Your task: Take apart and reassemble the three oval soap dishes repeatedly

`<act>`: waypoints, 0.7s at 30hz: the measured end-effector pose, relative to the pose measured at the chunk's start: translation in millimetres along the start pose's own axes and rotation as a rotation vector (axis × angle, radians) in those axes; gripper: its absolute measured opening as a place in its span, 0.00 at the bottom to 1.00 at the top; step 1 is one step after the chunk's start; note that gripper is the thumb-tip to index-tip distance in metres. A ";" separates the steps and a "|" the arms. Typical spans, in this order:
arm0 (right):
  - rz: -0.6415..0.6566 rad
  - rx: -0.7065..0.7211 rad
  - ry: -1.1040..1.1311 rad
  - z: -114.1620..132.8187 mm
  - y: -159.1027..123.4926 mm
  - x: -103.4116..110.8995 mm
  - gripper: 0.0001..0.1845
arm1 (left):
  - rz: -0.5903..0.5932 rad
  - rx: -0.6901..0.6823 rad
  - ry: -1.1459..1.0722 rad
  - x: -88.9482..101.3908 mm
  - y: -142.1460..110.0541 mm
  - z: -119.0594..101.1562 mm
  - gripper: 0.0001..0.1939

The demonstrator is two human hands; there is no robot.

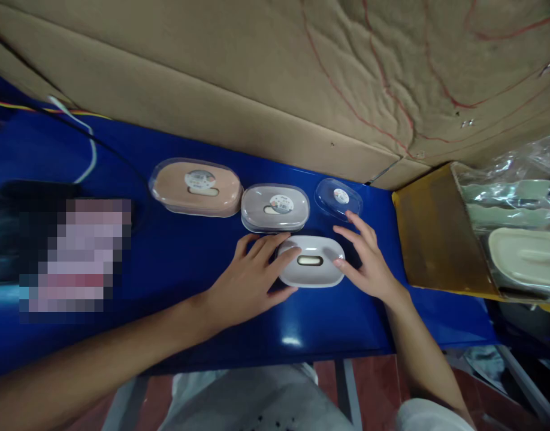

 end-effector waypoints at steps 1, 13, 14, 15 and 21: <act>0.023 0.008 -0.001 1.3 0.1 -1.2 0.32 | -0.002 -0.005 0.005 0.0 -0.2 -0.2 0.26; 0.087 0.008 0.056 -0.9 4.5 -13.1 0.24 | 0.012 -0.024 -0.003 -0.5 0.0 3.0 0.32; 0.079 0.003 0.065 -1.1 4.8 -13.7 0.23 | 0.015 -0.020 -0.023 -0.6 -0.1 3.4 0.33; 0.071 -0.001 0.076 -1.3 5.2 -14.2 0.22 | 0.018 -0.018 -0.045 -0.7 -0.1 3.7 0.34; 0.039 -0.020 0.115 -0.1 6.5 -15.1 0.19 | 0.026 -0.014 -0.121 -1.3 0.4 6.3 0.38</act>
Point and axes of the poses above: each hand's wrist, its own y-axis towards the middle knuckle, its own x-axis out of the back of the hand, z = x × y, the point moved 3 cm from there along y, towards the middle knuckle, and after that the axes turned 7 degrees about -y, right-handed, at the moved point
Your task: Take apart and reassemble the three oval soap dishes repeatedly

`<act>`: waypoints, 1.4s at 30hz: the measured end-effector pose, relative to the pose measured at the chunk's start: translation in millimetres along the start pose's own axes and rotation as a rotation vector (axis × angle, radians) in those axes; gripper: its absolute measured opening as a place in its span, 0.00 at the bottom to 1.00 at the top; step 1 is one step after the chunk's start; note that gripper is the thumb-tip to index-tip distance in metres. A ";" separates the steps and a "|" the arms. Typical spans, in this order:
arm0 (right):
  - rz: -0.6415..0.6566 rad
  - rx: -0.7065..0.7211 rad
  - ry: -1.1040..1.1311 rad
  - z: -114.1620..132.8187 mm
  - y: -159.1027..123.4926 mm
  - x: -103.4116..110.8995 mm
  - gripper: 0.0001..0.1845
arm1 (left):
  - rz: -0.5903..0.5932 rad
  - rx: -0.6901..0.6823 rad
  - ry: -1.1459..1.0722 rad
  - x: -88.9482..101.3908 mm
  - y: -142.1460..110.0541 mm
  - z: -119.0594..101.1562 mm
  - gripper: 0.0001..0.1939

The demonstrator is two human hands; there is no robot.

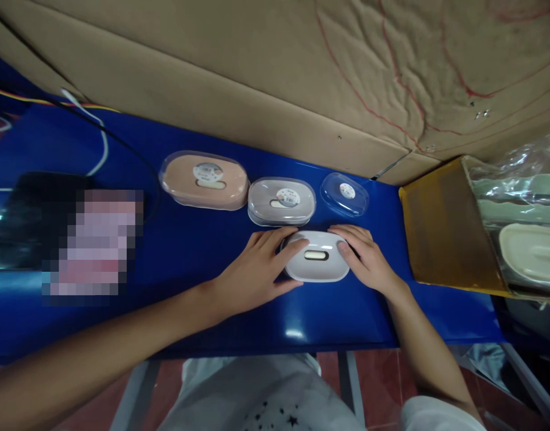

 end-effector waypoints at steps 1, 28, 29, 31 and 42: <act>-0.003 -0.005 0.000 0.3 0.1 -0.1 0.19 | 0.001 0.000 -0.011 0.1 0.2 0.4 0.39; 0.148 0.106 0.077 20.4 -10.4 1.1 0.50 | 0.043 0.087 -0.154 3.5 3.3 6.5 0.39; 0.152 0.103 0.076 20.6 -10.6 1.5 0.49 | 0.042 0.082 -0.147 4.1 3.5 6.1 0.38; 0.151 0.097 0.077 20.9 -11.0 2.2 0.49 | 0.041 0.071 -0.142 4.8 3.6 5.2 0.36; 0.154 0.114 -0.001 19.1 -10.1 -1.7 0.48 | 0.044 0.047 -0.064 -0.8 1.1 7.1 0.35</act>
Point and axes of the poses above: each hand's wrist, its own y-axis towards the middle knuckle, its own x-axis out of the back of the hand, z = x × y, the point moved 3 cm from there along y, towards the middle knuckle, and after that the axes turned 7 degrees about -y, right-handed, at the moved point
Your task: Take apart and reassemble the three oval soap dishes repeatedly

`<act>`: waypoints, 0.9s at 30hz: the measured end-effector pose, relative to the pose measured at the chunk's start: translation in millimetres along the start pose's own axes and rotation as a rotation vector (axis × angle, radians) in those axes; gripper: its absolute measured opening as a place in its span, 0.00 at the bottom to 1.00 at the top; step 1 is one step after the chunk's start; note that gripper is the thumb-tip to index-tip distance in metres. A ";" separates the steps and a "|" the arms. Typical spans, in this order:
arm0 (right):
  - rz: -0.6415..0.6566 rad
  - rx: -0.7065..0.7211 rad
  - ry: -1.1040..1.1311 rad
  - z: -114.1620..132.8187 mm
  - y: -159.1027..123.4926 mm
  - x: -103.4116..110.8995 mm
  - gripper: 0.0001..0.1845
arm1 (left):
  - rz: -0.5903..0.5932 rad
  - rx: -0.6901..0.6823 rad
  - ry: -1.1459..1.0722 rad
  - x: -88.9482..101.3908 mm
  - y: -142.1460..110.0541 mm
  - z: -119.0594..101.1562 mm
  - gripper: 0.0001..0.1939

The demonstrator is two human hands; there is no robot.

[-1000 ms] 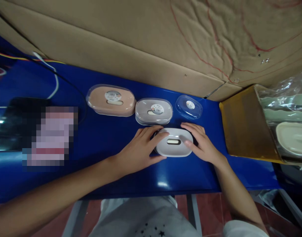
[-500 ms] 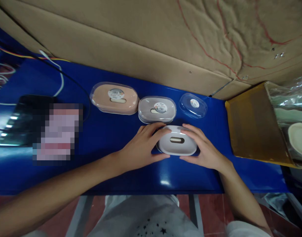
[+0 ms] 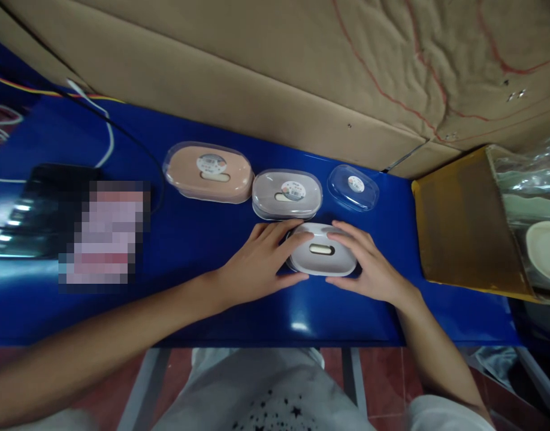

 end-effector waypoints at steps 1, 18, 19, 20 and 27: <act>-0.001 0.004 -0.004 0.3 0.1 0.0 0.47 | -0.004 -0.006 0.012 0.1 -0.1 -0.2 0.36; -0.038 0.065 -0.155 10.6 4.2 -0.3 0.44 | 0.022 -0.031 0.111 1.3 0.6 -4.2 0.25; -0.035 0.068 -0.164 10.8 4.5 -0.8 0.43 | 0.024 -0.035 0.119 1.7 0.7 -4.3 0.26; -0.031 0.071 -0.172 10.9 4.7 -1.3 0.43 | 0.025 -0.041 0.133 2.0 0.9 -4.5 0.26; -0.044 0.086 -0.204 10.7 5.6 -6.1 0.36 | 0.019 -0.054 0.197 2.9 1.8 -6.3 0.24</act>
Point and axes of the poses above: each hand's wrist, its own y-axis towards the middle knuckle, its own x-axis out of the back of the hand, z = x × y, the point moved 3 cm from there along y, towards the middle knuckle, and after that the axes turned 7 degrees about -y, right-handed, at the moved point
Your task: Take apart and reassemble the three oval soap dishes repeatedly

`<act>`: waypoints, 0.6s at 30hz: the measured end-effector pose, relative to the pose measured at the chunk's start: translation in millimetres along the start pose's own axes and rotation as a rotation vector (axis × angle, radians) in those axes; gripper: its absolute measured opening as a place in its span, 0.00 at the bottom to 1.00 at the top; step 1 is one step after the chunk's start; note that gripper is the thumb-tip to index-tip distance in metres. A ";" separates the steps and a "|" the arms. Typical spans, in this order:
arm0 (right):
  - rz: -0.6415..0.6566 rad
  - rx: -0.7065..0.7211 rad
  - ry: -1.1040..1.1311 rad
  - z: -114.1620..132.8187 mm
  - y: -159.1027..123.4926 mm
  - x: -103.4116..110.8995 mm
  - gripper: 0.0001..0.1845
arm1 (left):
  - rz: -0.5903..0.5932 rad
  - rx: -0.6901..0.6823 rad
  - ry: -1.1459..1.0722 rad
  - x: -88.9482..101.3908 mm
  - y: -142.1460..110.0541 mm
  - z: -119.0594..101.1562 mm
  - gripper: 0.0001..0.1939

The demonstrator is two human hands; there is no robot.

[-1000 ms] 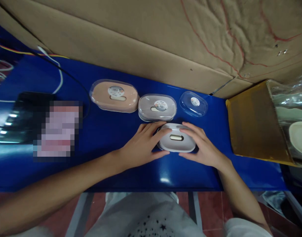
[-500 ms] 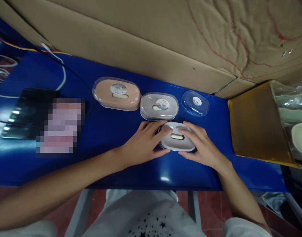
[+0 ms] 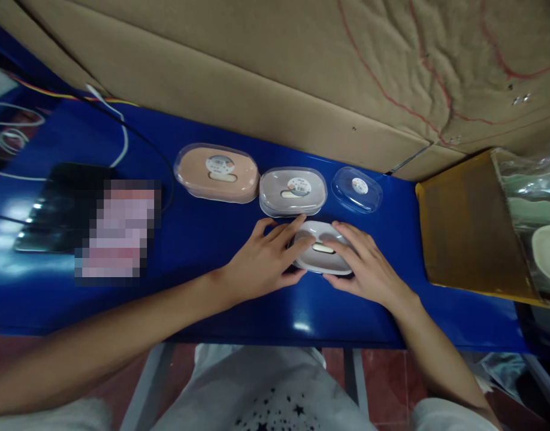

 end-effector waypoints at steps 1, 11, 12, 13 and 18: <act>-0.004 -0.001 -0.006 0.1 0.3 -1.1 0.35 | -0.003 0.009 0.002 -0.1 0.0 -0.3 0.24; 0.038 -0.034 0.007 0.8 2.3 -5.9 0.43 | 0.020 0.015 0.077 -0.7 -0.1 -1.0 0.23; 0.057 -0.027 0.041 -2.3 1.3 -5.6 0.46 | 0.024 0.009 0.069 -0.3 0.0 -1.1 0.25; 0.061 -0.020 0.083 -7.0 0.0 -5.0 0.49 | 0.023 0.004 0.058 0.2 0.0 -1.4 0.27; -0.120 -0.247 0.042 -55.0 -8.3 -1.9 0.37 | -0.005 0.017 0.019 2.6 0.2 -1.6 0.24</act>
Point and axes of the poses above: each hand's wrist, its own y-axis towards the middle knuckle, its own x-axis out of the back of the hand, z = x × y, the point moved 3 cm from there along y, towards the middle knuckle, and after that the axes turned 7 degrees about -y, right-handed, at the moved point
